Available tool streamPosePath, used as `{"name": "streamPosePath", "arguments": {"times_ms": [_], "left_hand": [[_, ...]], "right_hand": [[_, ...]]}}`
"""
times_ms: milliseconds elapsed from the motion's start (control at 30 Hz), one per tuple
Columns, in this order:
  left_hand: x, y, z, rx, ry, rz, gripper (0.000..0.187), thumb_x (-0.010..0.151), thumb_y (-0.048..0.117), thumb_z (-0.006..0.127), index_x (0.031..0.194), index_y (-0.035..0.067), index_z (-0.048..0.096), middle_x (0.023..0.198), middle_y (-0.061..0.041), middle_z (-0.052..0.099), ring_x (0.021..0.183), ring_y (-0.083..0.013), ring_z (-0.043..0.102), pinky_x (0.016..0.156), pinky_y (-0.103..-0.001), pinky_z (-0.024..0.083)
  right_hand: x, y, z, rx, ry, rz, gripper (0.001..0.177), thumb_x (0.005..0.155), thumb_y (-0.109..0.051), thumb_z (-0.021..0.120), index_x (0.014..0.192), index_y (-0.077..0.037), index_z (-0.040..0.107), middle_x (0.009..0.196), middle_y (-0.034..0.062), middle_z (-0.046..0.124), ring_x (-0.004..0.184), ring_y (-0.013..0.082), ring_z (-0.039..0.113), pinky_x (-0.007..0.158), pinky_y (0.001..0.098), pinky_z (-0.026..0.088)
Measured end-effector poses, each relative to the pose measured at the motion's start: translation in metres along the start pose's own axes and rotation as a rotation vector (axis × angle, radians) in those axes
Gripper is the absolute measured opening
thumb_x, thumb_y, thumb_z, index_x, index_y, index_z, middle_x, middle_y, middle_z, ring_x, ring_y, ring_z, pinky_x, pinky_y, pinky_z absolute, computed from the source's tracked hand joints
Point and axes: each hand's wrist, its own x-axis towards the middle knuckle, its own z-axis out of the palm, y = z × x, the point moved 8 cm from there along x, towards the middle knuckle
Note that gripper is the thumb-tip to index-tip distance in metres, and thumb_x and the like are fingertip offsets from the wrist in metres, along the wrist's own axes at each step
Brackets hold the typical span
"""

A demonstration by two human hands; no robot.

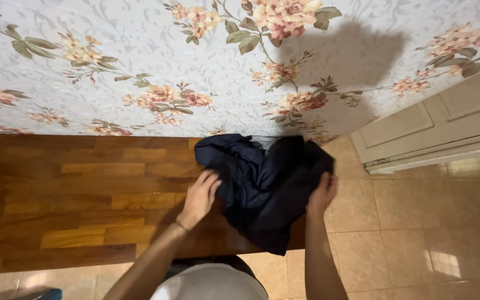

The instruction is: The person unzips a suitcase, removes items of clothing including a sweatshirt and t-shirts, and sets them on a wooden surface.

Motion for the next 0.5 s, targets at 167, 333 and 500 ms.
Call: {"name": "streamPosePath", "arguments": {"times_ms": [167,333,500], "left_hand": [[0.081,0.080,-0.001,-0.124,0.021,0.194,0.016,0.098,0.009,0.068,0.114,0.006,0.067,0.113,-0.014,0.069,0.098,-0.0393,0.068,0.080,-0.042,0.057],[0.112,0.009,0.084,-0.252,-0.109,-0.139,0.036,0.088,0.011,0.074,0.121,0.002,0.063,0.111,-0.016,0.071,0.093,-0.0344,0.072,0.081,-0.039,0.057],[0.065,-0.062,0.104,-0.196,-0.037,-0.206,0.042,0.087,0.017,0.080,0.121,0.002,0.061,0.108,-0.017,0.071,0.095,-0.0299,0.071,0.083,-0.036,0.057]], "right_hand": [[-0.026,-0.099,-0.007,0.274,0.005,-0.245,0.033,0.112,-0.030,0.058,0.124,0.000,0.055,0.117,0.0078,0.062,0.106,0.0193,0.057,0.097,0.0373,0.048],[-0.042,-0.137,0.064,-0.623,-0.458,-0.428,0.035,0.100,-0.033,0.068,0.116,-0.003,0.064,0.129,0.0199,0.057,0.117,0.0343,0.054,0.102,0.0418,0.043],[-0.075,-0.137,0.071,-0.338,-0.625,-0.457,0.060,0.094,-0.030,0.073,0.143,-0.002,0.053,0.160,0.0227,0.040,0.147,0.0385,0.040,0.118,0.0449,0.033]]}}
